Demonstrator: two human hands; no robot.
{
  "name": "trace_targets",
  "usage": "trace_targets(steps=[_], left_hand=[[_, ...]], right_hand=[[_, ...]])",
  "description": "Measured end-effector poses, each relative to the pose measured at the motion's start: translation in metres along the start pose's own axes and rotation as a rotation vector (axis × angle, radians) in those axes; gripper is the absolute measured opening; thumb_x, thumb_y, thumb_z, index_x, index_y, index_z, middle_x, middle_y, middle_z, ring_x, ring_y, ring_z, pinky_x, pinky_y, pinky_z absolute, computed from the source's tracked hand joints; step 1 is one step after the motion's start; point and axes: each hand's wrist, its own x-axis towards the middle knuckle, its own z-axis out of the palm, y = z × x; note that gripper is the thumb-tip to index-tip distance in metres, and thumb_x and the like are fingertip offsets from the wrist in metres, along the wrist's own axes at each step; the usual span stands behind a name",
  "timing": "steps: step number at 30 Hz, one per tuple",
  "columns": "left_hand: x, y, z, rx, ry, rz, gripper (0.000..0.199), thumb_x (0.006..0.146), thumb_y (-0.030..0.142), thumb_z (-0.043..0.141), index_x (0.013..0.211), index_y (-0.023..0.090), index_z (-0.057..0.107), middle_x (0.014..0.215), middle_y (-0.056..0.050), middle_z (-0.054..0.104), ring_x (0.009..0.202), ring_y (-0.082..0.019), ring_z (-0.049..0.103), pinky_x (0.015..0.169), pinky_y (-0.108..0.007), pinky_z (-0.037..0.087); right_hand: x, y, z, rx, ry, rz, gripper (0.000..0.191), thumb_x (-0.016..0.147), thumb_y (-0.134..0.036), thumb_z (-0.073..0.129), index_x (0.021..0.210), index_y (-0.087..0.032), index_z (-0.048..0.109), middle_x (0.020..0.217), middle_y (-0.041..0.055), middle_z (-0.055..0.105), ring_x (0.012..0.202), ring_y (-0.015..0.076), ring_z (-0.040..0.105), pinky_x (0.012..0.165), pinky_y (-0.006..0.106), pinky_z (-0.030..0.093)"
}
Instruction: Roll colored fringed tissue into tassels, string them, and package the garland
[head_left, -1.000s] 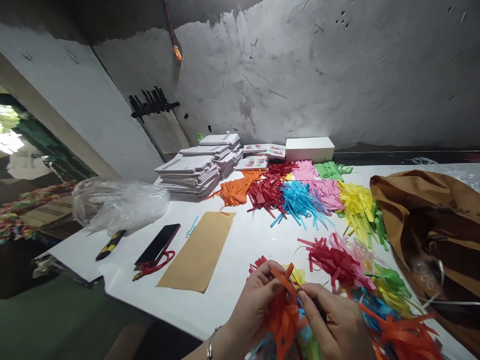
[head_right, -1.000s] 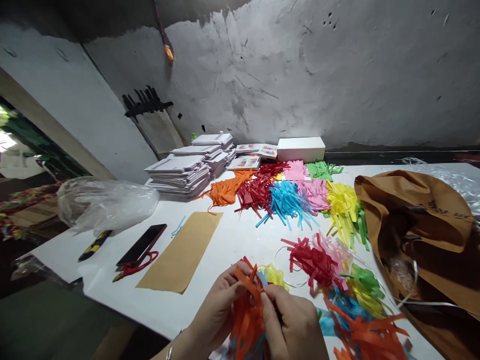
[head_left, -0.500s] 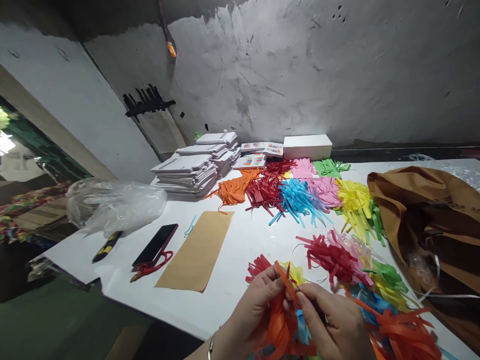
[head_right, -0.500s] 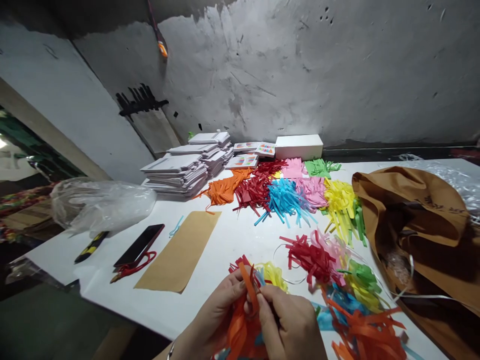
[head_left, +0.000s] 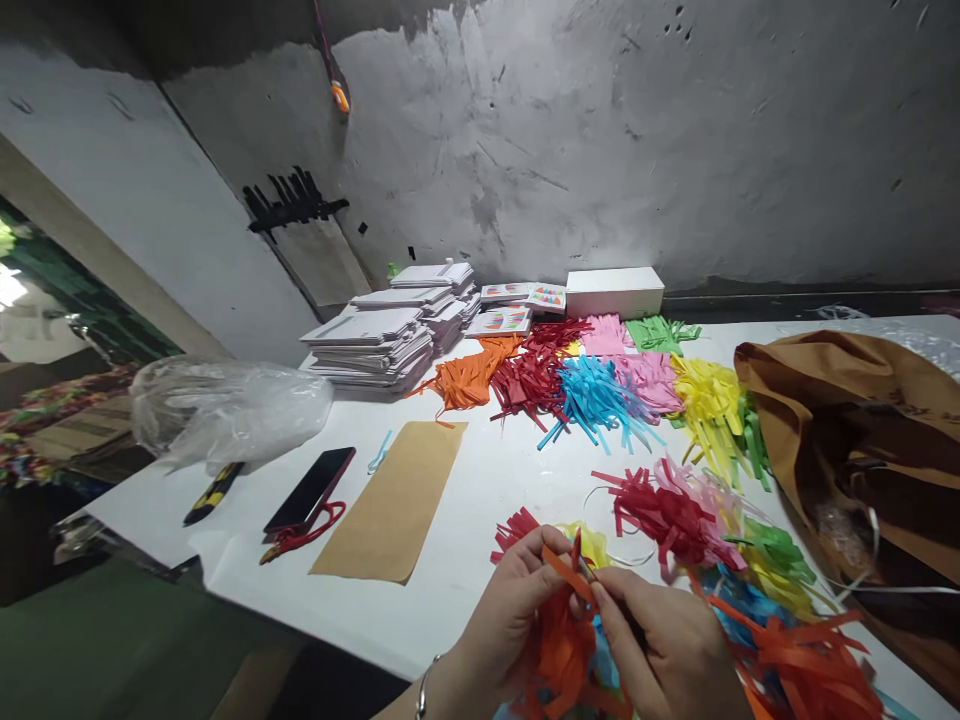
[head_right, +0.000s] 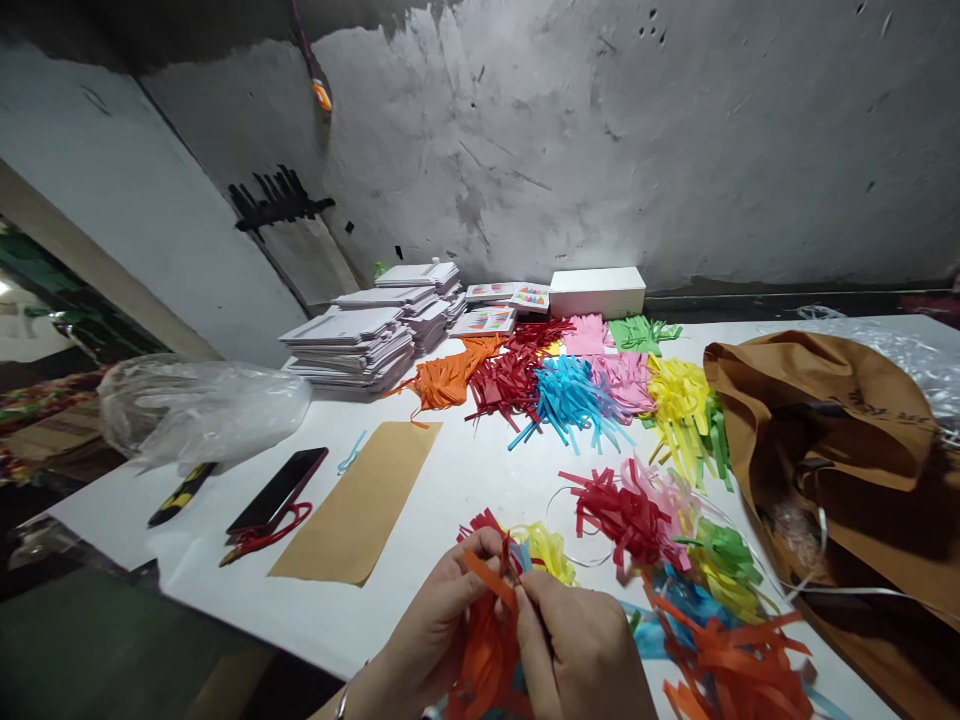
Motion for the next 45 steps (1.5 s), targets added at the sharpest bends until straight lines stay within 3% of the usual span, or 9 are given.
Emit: trace_targets(steps=[5,11,17,23,32,36,39,43,45], left_hand=[[0.001,0.002,-0.003,0.053,0.065,0.070,0.032,0.068,0.025,0.091,0.081,0.017,0.063,0.068,-0.002,0.071,0.057,-0.010,0.063,0.058,-0.019,0.050],[0.001,0.007,-0.011,0.344,0.228,0.389,0.026,0.065,0.028,0.092,0.075,0.016,0.072,0.079,-0.004,0.073,0.075,-0.015,0.068,0.072,-0.024,0.055],[-0.003,0.004,-0.012,0.561,0.172,0.602,0.011,0.075,0.024,0.084,0.074,0.019,0.075,0.082,-0.004,0.073,0.081,-0.016,0.070,0.077,-0.025,0.058],[-0.005,0.003,-0.014,0.627,0.161,0.687,0.006,0.078,0.019,0.081,0.076,0.020,0.075,0.084,-0.004,0.074,0.082,-0.016,0.070,0.077,-0.023,0.059],[-0.005,0.000,-0.017,0.654,0.152,0.732,0.007,0.081,0.016,0.077,0.078,0.021,0.073,0.086,-0.003,0.074,0.083,-0.016,0.071,0.077,-0.023,0.059],[-0.006,-0.001,-0.021,0.826,0.068,0.866,0.016,0.084,0.008,0.070,0.085,0.023,0.073,0.091,-0.003,0.073,0.084,-0.017,0.071,0.074,-0.026,0.059],[-0.006,0.003,-0.022,1.083,-0.074,1.039,0.025,0.084,0.001,0.066,0.092,0.024,0.073,0.092,-0.006,0.074,0.086,-0.020,0.069,0.076,-0.032,0.059],[-0.008,0.009,-0.024,1.305,-0.170,1.137,0.034,0.083,-0.002,0.065,0.102,0.025,0.073,0.097,-0.007,0.077,0.090,-0.022,0.069,0.081,-0.036,0.058],[-0.009,0.012,-0.025,1.364,-0.234,1.119,0.034,0.086,0.000,0.062,0.105,0.025,0.073,0.098,-0.008,0.078,0.089,-0.022,0.070,0.082,-0.037,0.058]], right_hand=[[-0.002,0.002,-0.002,0.021,-0.010,0.039,0.018,0.100,-0.021,0.047,0.100,-0.022,0.065,0.073,-0.0022,0.073,0.057,0.0141,0.070,0.054,0.024,0.048],[-0.007,0.001,-0.004,0.078,0.013,0.088,0.014,0.099,-0.023,0.052,0.100,-0.023,0.066,0.075,-0.0027,0.074,0.060,0.0126,0.071,0.058,0.020,0.049],[-0.008,-0.006,0.008,0.134,0.004,0.209,0.022,0.101,-0.030,0.047,0.096,-0.024,0.068,0.073,-0.0010,0.072,0.059,0.0155,0.069,0.059,0.024,0.047],[-0.008,-0.006,0.009,0.163,-0.013,0.195,0.021,0.100,-0.029,0.048,0.096,-0.023,0.069,0.070,-0.0009,0.072,0.056,0.0147,0.068,0.056,0.022,0.047],[-0.011,-0.009,0.016,0.182,-0.003,0.302,0.028,0.101,-0.035,0.045,0.092,-0.024,0.069,0.070,0.0002,0.071,0.057,0.0156,0.067,0.058,0.024,0.046],[-0.006,-0.007,0.012,0.270,-0.061,0.378,0.033,0.100,-0.041,0.047,0.085,-0.022,0.070,0.066,0.0009,0.069,0.055,0.0151,0.064,0.055,0.023,0.048],[0.000,-0.007,0.010,0.413,-0.080,0.551,0.035,0.094,-0.050,0.055,0.082,-0.021,0.071,0.058,-0.0002,0.064,0.047,0.0132,0.057,0.044,0.020,0.042],[0.003,-0.009,0.013,0.851,-0.082,0.861,0.052,0.087,-0.061,0.064,0.115,-0.017,0.064,0.046,-0.0056,0.057,0.034,0.0106,0.047,0.036,0.018,0.034],[0.004,-0.010,0.015,1.026,-0.125,0.925,0.060,0.084,-0.063,0.067,0.120,-0.015,0.061,0.045,-0.0054,0.057,0.032,0.0107,0.048,0.036,0.018,0.034]])
